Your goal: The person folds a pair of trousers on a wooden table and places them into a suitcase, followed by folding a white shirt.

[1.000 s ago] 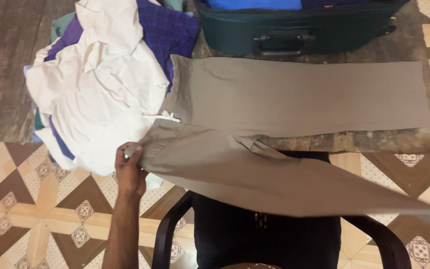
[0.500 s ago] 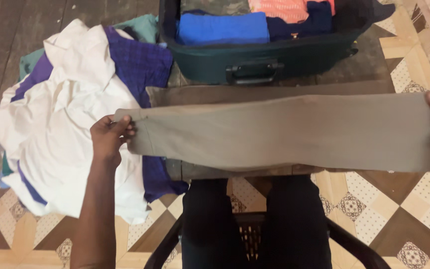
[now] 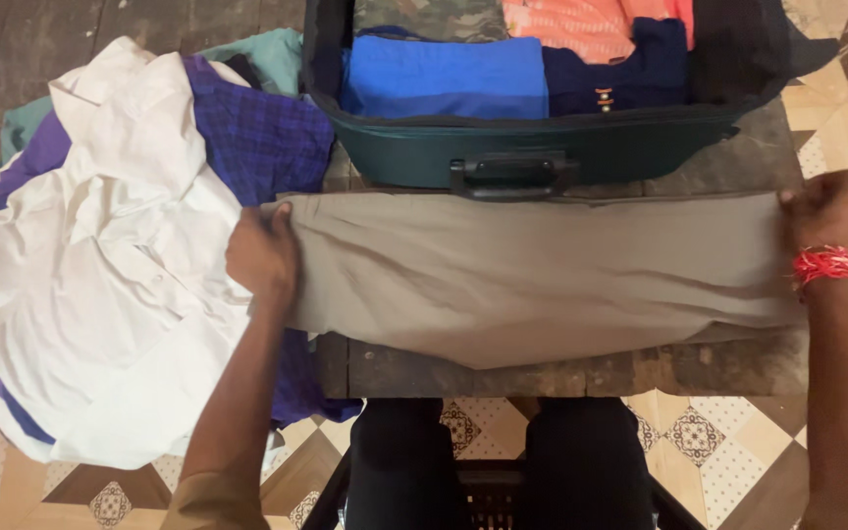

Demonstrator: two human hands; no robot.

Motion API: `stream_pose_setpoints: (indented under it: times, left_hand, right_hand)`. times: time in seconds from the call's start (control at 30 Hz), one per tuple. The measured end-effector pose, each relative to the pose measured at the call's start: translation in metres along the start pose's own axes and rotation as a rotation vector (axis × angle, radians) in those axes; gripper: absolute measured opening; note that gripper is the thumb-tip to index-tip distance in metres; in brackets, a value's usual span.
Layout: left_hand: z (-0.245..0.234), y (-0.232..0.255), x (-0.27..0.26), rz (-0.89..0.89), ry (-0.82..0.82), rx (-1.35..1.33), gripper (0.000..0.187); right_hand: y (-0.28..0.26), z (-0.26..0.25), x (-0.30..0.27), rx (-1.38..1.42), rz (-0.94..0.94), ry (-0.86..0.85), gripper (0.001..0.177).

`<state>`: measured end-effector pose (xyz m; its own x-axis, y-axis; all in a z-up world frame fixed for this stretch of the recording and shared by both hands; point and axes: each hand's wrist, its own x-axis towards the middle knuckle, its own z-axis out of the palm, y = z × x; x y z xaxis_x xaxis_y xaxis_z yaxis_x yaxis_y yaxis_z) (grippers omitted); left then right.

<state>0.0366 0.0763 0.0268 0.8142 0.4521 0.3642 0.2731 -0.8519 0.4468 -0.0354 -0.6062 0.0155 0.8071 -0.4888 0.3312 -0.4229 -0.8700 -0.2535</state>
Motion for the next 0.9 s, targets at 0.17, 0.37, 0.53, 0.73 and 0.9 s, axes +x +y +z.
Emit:
stream_pose_setpoints:
  times: [0.17,0.37,0.53,0.73,0.9]
  left_hand:
    - [-0.023,0.023,-0.006,-0.12,-0.205,0.137,0.054]
    - [-0.029,0.037,-0.069,0.759,-0.305,0.202,0.071]
    - [-0.011,0.017,-0.08,0.717,-0.385,0.242,0.073]
    - [-0.007,0.016,-0.082,0.719,-0.4,0.289,0.074]
    - [-0.006,0.016,-0.082,0.73,-0.386,0.291,0.073]
  right_hand:
    - [-0.046,-0.006,-0.059,-0.044,-0.372,0.108,0.053]
    - [-0.104,-0.015,-0.116,-0.137,-0.555,-0.379,0.07]
    - [-0.067,-0.025,-0.072,-0.189,-0.342,-0.533,0.067]
    - [-0.044,-0.035,-0.057,-0.242,0.029,-0.46,0.074]
    - [-0.048,-0.028,-0.091,-0.261,-0.241,-0.452,0.075]
